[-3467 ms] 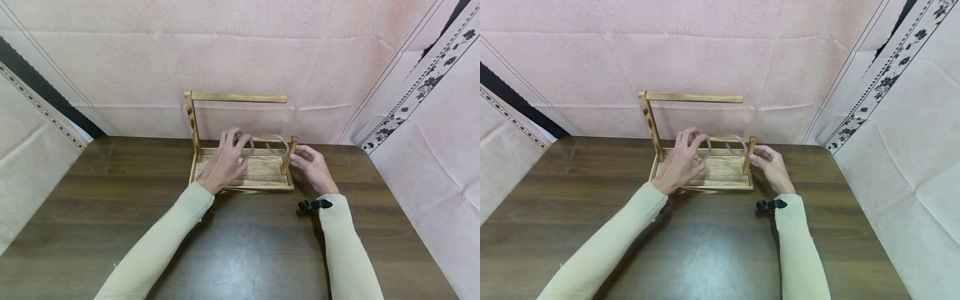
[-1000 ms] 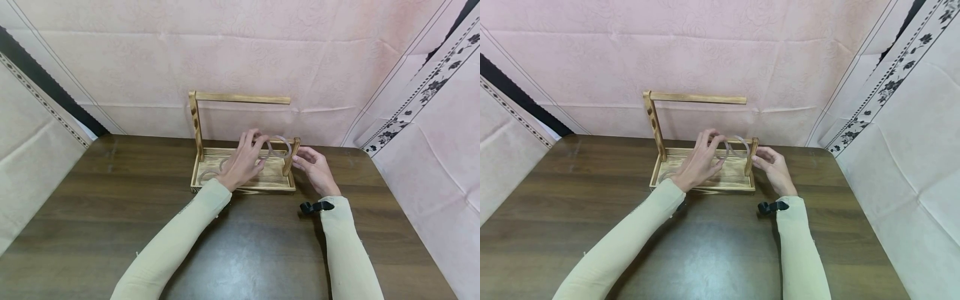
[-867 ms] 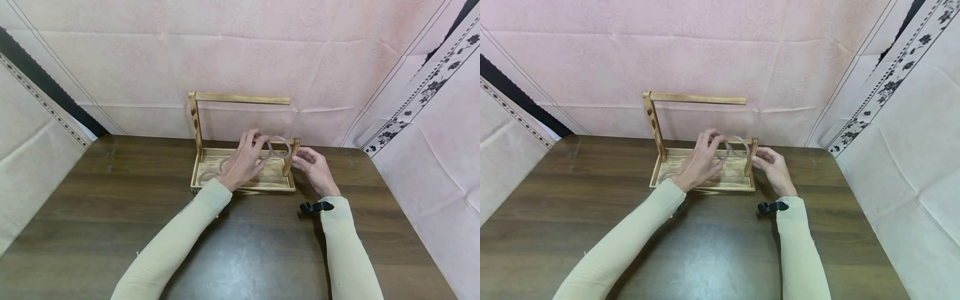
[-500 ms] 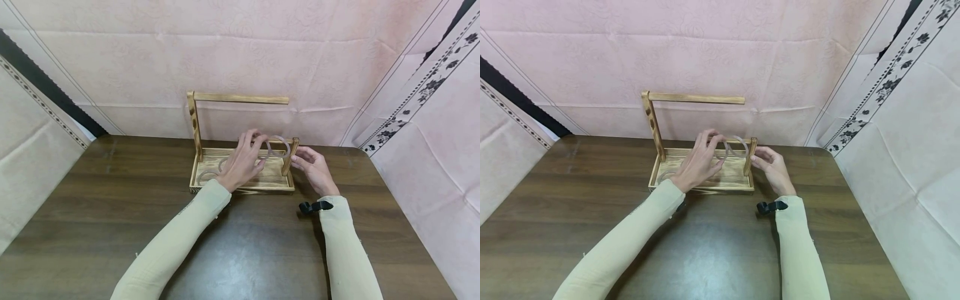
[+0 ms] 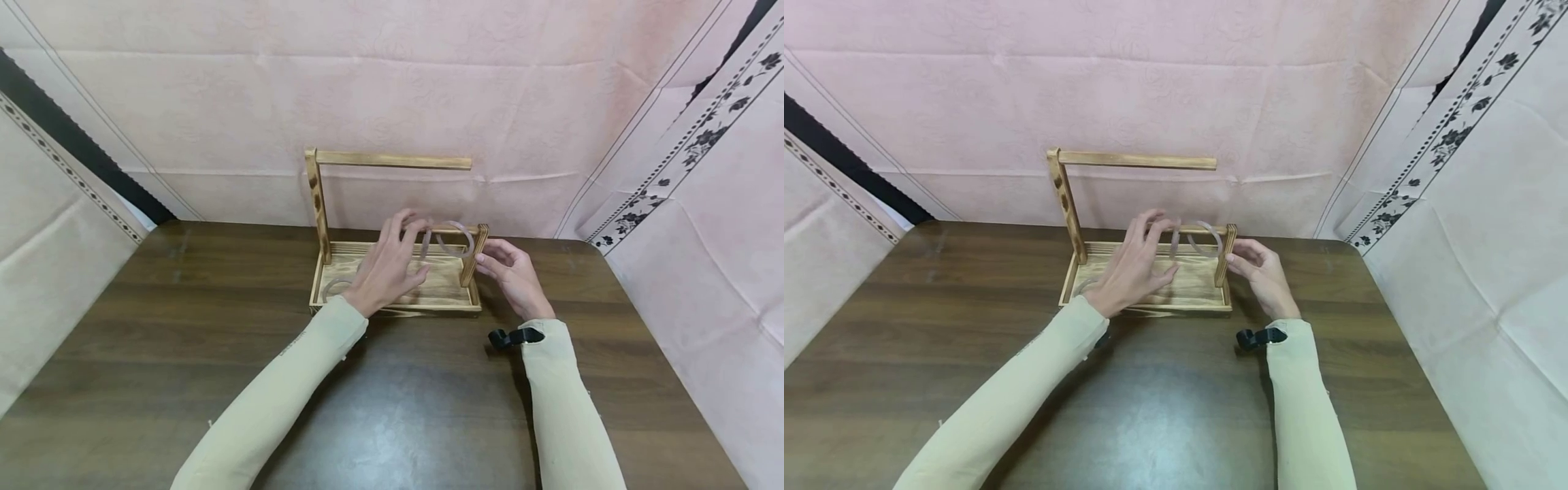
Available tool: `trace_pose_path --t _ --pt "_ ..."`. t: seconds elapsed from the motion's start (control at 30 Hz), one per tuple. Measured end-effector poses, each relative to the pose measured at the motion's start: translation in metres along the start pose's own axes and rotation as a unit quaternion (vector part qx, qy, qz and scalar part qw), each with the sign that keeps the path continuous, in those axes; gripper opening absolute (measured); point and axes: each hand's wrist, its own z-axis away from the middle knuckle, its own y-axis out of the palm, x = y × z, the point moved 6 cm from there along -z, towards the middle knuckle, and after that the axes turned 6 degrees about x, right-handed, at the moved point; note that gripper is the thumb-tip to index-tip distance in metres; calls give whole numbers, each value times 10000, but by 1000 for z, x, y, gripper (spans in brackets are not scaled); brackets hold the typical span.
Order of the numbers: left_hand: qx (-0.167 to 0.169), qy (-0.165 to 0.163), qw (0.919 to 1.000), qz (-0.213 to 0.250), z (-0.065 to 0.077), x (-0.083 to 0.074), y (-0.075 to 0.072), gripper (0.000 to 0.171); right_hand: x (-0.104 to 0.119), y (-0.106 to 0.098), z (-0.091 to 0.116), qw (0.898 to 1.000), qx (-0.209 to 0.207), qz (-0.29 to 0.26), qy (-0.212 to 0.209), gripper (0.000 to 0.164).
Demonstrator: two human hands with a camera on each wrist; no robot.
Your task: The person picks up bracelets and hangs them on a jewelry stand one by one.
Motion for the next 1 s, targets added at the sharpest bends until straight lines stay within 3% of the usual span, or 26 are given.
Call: trace_pose_path --t 0.27,0.47,0.6,0.8,1.0 --pt "-386 -125 9991 -140 18 11 -18 75 -1 0 1 10000 -9 20 43 28" --pt "-874 -346 9955 -93 31 27 -39 58 0 2 0 10000 15 -25 1 27" --pt "-1400 -486 9889 -24 38 38 -52 46 1 2 -2 10000 26 -35 -32 26" --pt "-1985 -522 9786 138 48 52 -61 39 2 0 -2 10000 -3 -2 -14 24" --pt "-2600 -866 9602 545 58 69 -65 41 2 1 0 10000 11 -50 71 25"
